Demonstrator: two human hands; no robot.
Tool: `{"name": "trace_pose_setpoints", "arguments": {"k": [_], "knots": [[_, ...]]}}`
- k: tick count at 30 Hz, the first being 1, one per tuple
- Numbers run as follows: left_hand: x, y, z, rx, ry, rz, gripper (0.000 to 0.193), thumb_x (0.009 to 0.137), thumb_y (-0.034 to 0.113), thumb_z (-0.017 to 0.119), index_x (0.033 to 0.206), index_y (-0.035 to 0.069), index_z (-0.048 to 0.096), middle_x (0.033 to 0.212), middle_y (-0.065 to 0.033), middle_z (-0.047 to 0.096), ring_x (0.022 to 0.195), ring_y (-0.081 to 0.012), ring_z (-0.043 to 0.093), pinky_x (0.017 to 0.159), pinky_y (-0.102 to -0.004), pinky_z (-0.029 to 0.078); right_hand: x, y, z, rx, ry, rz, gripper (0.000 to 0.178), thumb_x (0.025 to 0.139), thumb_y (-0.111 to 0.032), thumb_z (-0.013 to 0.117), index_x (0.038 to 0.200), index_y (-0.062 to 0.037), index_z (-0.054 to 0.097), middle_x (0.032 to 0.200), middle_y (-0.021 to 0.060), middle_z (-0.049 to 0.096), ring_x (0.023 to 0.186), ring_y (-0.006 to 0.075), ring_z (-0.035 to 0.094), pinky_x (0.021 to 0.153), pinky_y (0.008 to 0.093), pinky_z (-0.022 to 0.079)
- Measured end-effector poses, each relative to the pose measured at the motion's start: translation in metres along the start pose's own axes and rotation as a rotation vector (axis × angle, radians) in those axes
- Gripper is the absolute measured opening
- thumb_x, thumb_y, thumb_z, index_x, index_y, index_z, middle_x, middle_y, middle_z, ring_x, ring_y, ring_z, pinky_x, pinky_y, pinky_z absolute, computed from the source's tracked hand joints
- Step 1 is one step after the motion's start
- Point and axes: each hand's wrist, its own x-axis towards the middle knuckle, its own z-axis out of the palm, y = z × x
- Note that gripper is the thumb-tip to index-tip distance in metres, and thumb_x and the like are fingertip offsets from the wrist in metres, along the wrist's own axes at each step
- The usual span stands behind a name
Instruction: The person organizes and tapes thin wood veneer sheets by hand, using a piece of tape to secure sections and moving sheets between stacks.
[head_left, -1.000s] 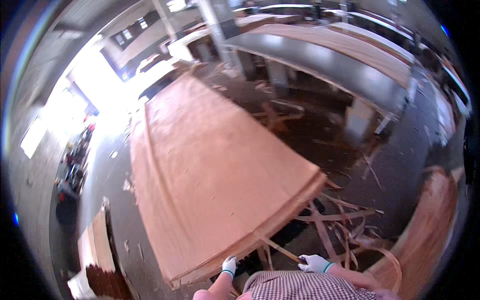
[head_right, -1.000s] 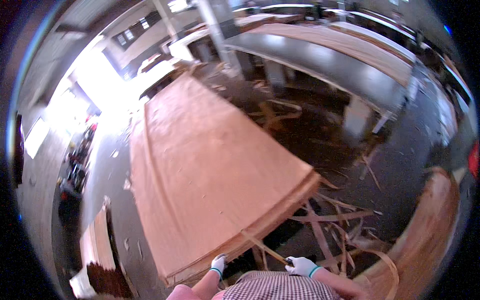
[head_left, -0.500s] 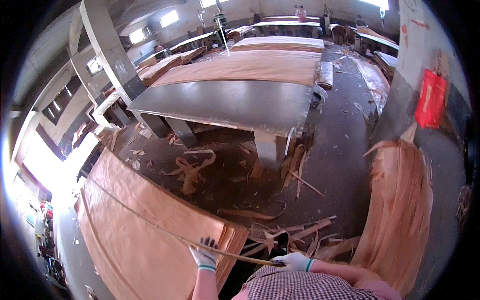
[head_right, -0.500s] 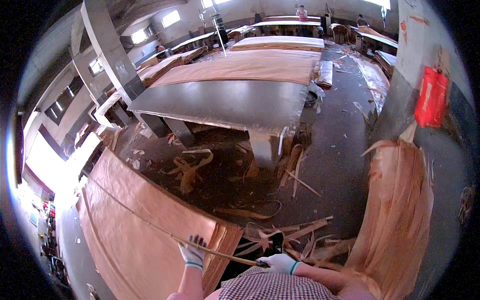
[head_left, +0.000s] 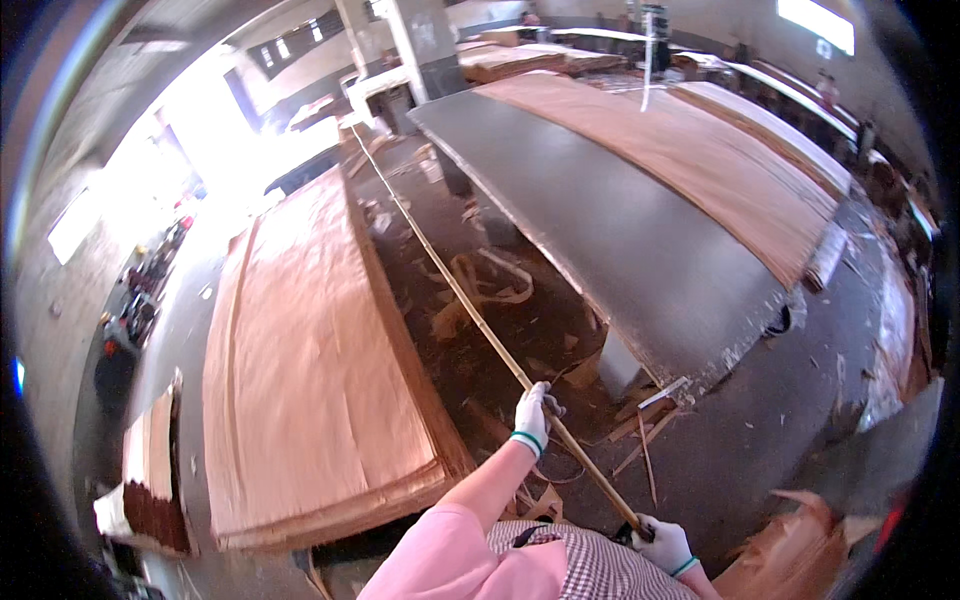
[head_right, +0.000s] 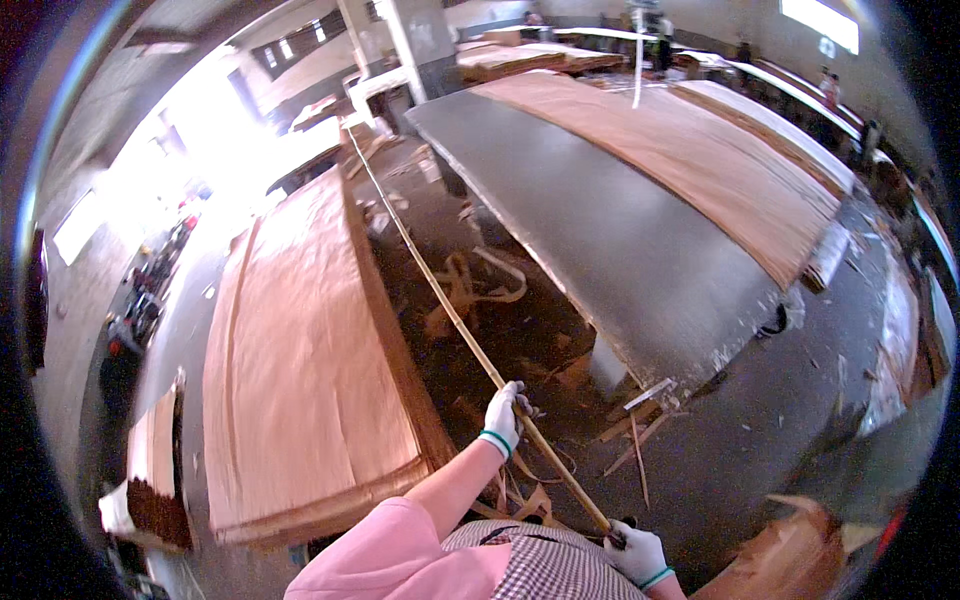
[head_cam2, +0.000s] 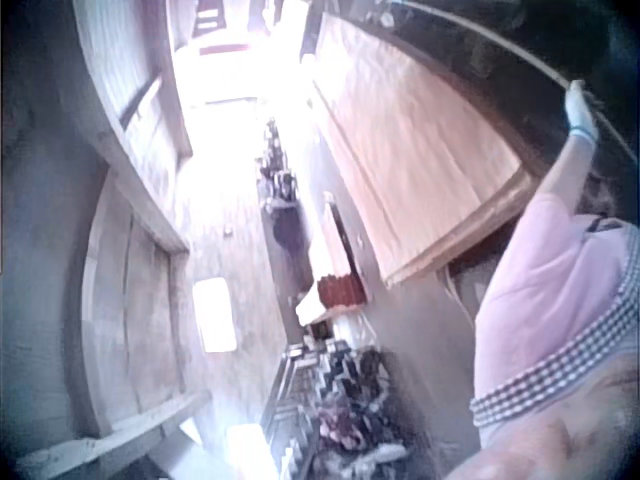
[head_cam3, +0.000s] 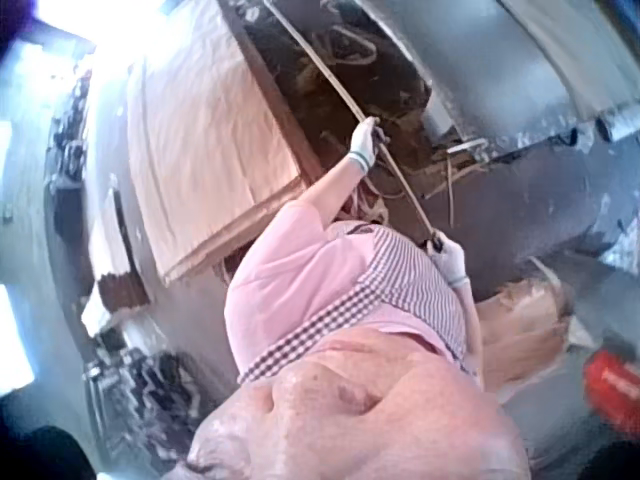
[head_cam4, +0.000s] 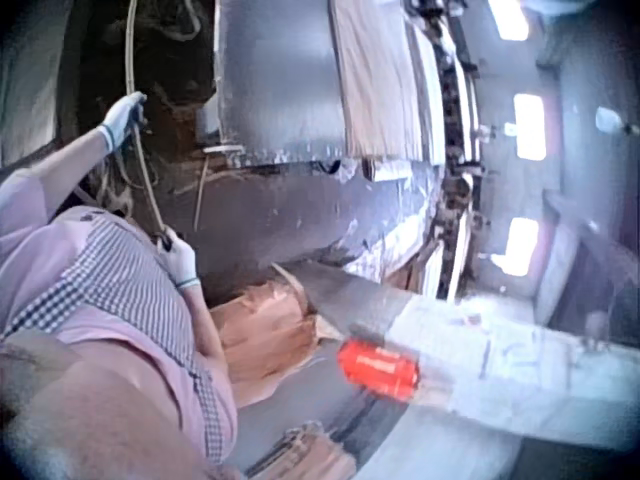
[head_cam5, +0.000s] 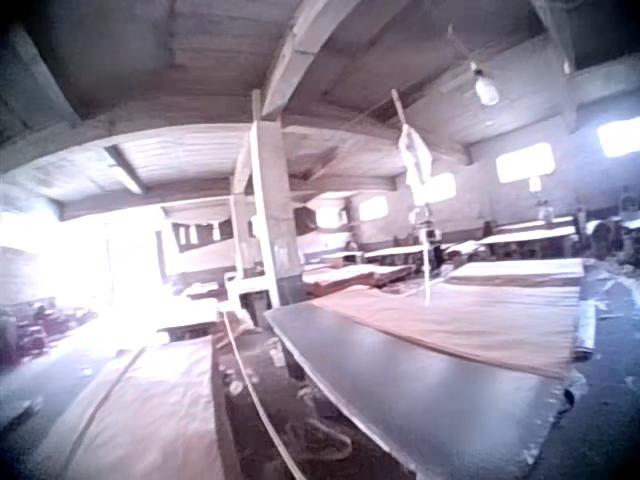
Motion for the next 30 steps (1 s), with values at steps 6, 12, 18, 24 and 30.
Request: {"name": "trace_pose_setpoints", "arguments": {"k": [6,12,18,24,30], "knots": [[-0.039,-0.01,-0.049,-0.166,0.22,-0.011,0.043,0.1,0.038,0.038,0.128,0.006,0.043,0.101,-0.0113,0.061,0.073,-0.0196,0.054,0.061,-0.031,0.043,0.122,0.006,-0.043,0.24,-0.308,-0.231,0.039,0.084,-0.025,0.067,0.11,0.004,0.059,0.08,0.015,0.064,0.075,0.0117,0.058,0.072,0.0311,0.049],[-0.11,-0.056,-0.165,-0.458,0.517,0.124,0.04,0.096,0.042,0.038,0.116,0.01,0.051,0.092,-0.0087,0.062,0.069,-0.0211,0.055,0.057,-0.0309,0.041,0.211,-0.04,-0.002,0.458,-0.611,-0.108,0.021,0.088,-0.021,0.065,0.093,-0.0011,0.061,0.066,-0.0001,0.054,0.053,0.0075,0.049,0.049,0.0255,0.041],[-0.165,-0.084,-0.274,-0.726,0.673,0.248,0.038,0.097,0.043,0.038,0.113,0.012,0.052,0.094,-0.0099,0.062,0.069,-0.0236,0.056,0.056,-0.0334,0.043,0.263,-0.131,0.113,0.348,-0.633,-0.203,0.026,0.088,-0.022,0.063,0.095,0.0025,0.058,0.066,0.0039,0.056,0.056,0.0116,0.052,0.052,0.0293,0.043],[-0.247,-0.085,-0.378,-0.767,0.801,0.306,0.029,0.095,0.035,0.044,0.112,0.013,0.051,0.091,-0.0084,0.062,0.071,-0.0229,0.057,0.056,-0.0326,0.044,0.265,-0.259,0.268,0.28,-0.794,-0.226,0.016,0.082,-0.016,0.06,0.091,-0.0042,0.054,0.061,0.0022,0.052,0.048,0.0132,0.05,0.045,0.0303,0.043],[-0.292,-0.058,-0.433,-0.801,1.167,0.25,0.023,0.096,0.029,0.043,0.111,0.013,0.05,0.09,-0.006,0.062,0.067,-0.0219,0.057,0.053,-0.0358,0.046,0.213,-0.215,0.351,-0.161,-0.822,-0.405,0.044,0.082,-0.022,0.057,0.116,0.0037,0.047,0.086,0.0257,0.065,0.079,0.0369,0.066,0.069,0.0443,0.053]]}}
